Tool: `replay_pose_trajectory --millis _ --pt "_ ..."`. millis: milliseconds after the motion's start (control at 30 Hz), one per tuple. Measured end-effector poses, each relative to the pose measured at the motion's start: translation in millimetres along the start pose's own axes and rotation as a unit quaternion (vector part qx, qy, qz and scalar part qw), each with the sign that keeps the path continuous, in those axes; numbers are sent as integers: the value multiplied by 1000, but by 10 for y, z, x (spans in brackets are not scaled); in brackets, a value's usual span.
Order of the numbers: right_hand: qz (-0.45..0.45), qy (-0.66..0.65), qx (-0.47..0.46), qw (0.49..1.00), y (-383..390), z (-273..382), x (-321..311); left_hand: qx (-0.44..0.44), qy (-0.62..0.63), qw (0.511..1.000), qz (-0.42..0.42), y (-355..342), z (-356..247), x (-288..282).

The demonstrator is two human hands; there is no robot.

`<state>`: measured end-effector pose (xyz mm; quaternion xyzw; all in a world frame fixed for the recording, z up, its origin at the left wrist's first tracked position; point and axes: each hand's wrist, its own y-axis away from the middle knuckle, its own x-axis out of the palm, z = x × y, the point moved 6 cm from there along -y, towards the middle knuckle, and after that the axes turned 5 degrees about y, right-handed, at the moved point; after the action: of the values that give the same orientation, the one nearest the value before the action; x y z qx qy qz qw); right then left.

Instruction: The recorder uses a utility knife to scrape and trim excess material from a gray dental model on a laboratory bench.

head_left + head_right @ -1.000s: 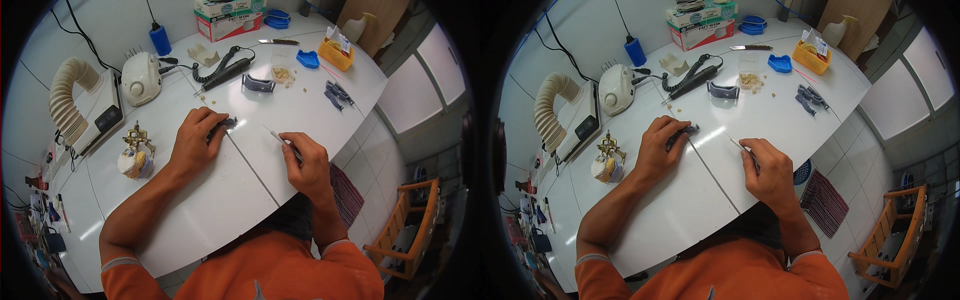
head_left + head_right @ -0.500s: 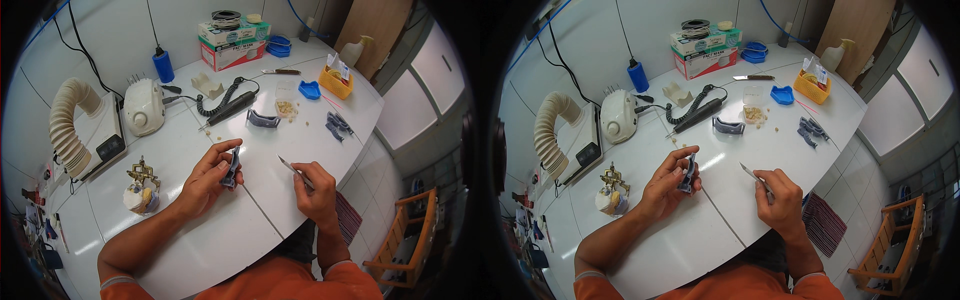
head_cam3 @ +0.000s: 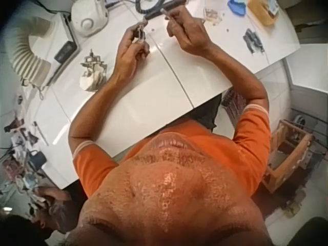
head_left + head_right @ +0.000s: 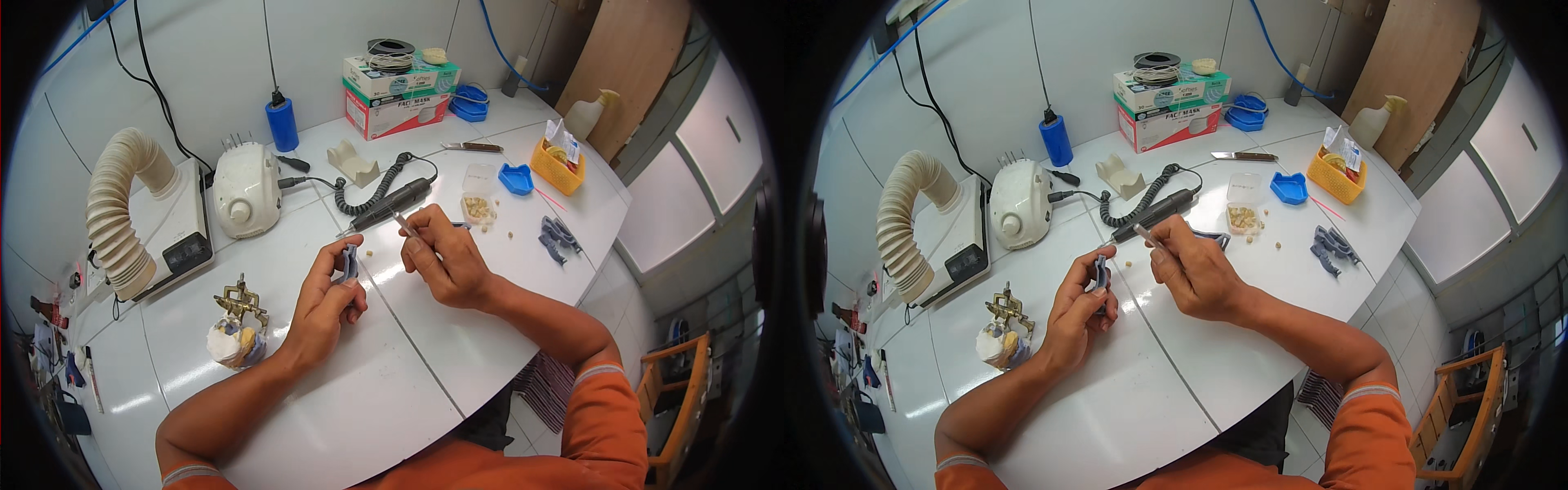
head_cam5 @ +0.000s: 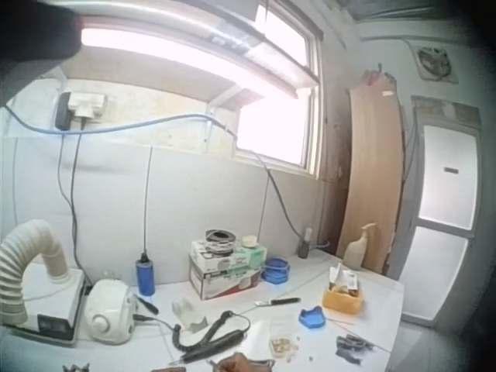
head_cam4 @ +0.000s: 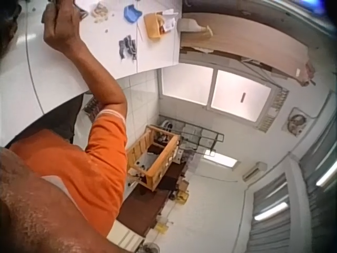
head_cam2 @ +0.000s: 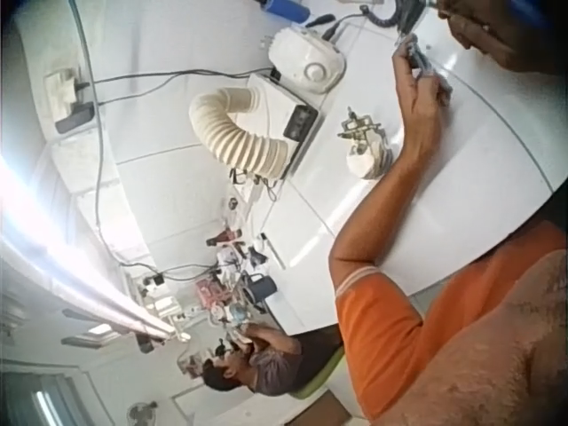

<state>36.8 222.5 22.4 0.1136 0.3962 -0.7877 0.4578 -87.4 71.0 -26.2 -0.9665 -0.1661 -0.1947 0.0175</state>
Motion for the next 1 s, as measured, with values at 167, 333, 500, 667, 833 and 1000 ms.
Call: replay_pose_trajectory --millis 167,333,500,667,833,1000 --pt "68 9 27 997 149 -33 117 -7 -49 999 -22 -13 29 10" --pt "49 -19 44 998 116 -70 -15 28 -73 997 -20 -21 -69 64" --pt "71 -87 44 993 209 -84 -94 33 -38 999 12 -33 -4 53" --pt "-10 -66 -30 997 173 -35 -50 27 -85 994 70 32 -49 169" --pt "32 -51 47 997 158 70 -102 -17 -73 993 91 76 -55 194" --pt "44 -63 47 996 169 120 13 -14 -76 991 106 64 -21 186"
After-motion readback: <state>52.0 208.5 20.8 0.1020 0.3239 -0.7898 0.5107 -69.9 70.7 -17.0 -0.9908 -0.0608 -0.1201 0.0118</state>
